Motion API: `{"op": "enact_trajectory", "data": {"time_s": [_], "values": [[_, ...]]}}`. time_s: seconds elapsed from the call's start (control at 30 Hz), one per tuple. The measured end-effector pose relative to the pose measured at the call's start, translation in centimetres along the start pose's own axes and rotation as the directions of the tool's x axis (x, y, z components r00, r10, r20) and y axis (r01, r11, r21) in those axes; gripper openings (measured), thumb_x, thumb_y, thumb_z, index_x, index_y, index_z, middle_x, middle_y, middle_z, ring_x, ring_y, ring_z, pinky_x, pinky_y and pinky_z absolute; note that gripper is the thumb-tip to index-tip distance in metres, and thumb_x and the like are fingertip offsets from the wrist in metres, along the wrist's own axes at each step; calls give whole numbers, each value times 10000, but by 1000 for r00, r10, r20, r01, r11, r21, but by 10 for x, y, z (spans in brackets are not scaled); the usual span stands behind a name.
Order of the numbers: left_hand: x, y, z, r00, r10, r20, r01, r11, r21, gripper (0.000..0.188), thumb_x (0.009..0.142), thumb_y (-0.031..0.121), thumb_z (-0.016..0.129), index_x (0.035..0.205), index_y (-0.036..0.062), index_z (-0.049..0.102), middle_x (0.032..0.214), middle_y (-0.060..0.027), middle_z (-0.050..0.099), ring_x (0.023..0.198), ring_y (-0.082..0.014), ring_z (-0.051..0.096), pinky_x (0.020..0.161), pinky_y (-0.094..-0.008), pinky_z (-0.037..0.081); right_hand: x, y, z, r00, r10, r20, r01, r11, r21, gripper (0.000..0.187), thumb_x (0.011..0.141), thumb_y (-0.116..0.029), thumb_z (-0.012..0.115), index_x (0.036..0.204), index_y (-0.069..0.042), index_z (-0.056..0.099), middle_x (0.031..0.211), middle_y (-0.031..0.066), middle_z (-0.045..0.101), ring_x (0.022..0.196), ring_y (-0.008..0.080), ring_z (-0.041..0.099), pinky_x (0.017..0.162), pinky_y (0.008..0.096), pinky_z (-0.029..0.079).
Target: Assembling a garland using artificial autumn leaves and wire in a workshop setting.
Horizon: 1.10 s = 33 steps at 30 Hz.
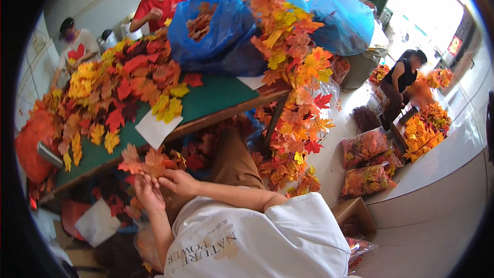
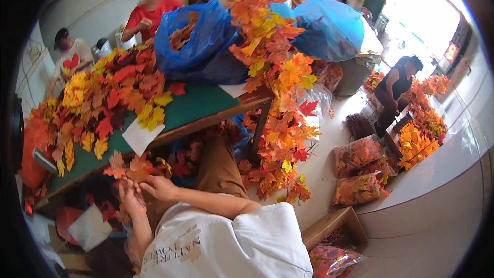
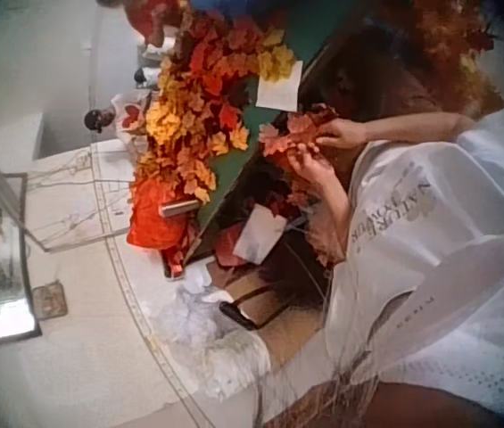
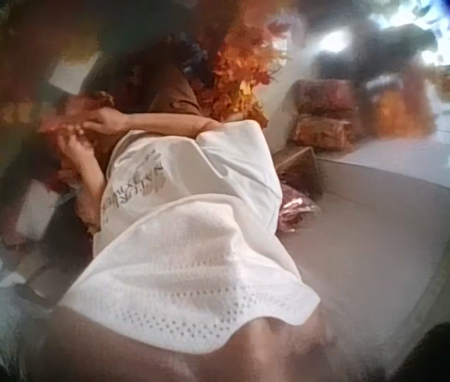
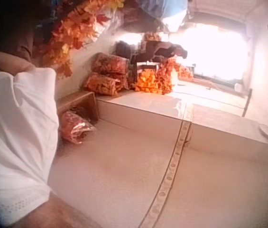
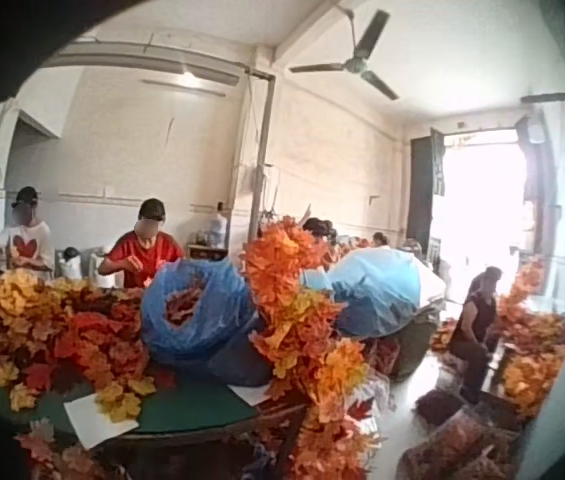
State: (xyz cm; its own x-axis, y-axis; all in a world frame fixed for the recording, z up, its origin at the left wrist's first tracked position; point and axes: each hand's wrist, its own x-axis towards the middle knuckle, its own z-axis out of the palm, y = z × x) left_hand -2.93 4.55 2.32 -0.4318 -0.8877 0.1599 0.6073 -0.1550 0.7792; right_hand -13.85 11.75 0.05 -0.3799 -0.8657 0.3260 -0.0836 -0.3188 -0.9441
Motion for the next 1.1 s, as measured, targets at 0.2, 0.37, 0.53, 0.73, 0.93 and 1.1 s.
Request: {"op": "enact_trajectory", "data": {"time_s": [0.2,0.37,0.53,0.73,0.93,1.1], "values": [[35,19,-49,996,87,12,-81,963,-256,258,803,-50,544,1058,-33,506,1023,-104,567,843,-152,552,759,-254,467,-9,-9,-23,853,225,471,110,804,-584,311,869,-343,546,975,-64,632,858,169,636,807,336,620,700,407,498],[37,18,-60,970,122,-208,-185,930,-318,145,823,-20,574,936,70,560,802,-36,584,671,-166,587,590,-274,489,-2,2,-38,910,-90,405,322,768,-553,242,758,-58,649,992,-12,612,1061,154,575,901,277,588,723,339,493],[27,18,-62,945,78,-318,-176,940,-292,106,856,11,565,916,98,559,850,-19,608,689,-155,605,613,-269,504,5,-22,-37,954,-116,277,254,805,-536,165,762,14,614,927,8,622,1095,160,544,899,319,577,734,347,484],[31,23,-72,944,80,-321,-187,929,-319,113,853,-2,564,918,90,563,850,-25,613,684,-162,605,599,-264,497,-8,-29,-36,884,196,424,62,851,-522,250,775,26,583,1024,15,584,911,195,621,834,317,621,701,351,491],[36,29,-75,943,108,-313,-216,918,-333,136,841,-26,557,927,79,566,841,-30,612,677,-169,602,595,-264,496,-9,-26,-32,831,205,517,149,814,-562,322,807,47,543,1128,18,543,860,188,647,829,258,657,729,298,502],[33,27,-76,939,100,-328,-217,913,-344,146,843,-29,551,939,80,568,837,-30,613,677,-169,599,589,-265,495,-10,-30,-32,818,227,528,144,808,-571,307,817,40,531,1123,19,543,868,191,648,839,275,656,730,312,506]]}}
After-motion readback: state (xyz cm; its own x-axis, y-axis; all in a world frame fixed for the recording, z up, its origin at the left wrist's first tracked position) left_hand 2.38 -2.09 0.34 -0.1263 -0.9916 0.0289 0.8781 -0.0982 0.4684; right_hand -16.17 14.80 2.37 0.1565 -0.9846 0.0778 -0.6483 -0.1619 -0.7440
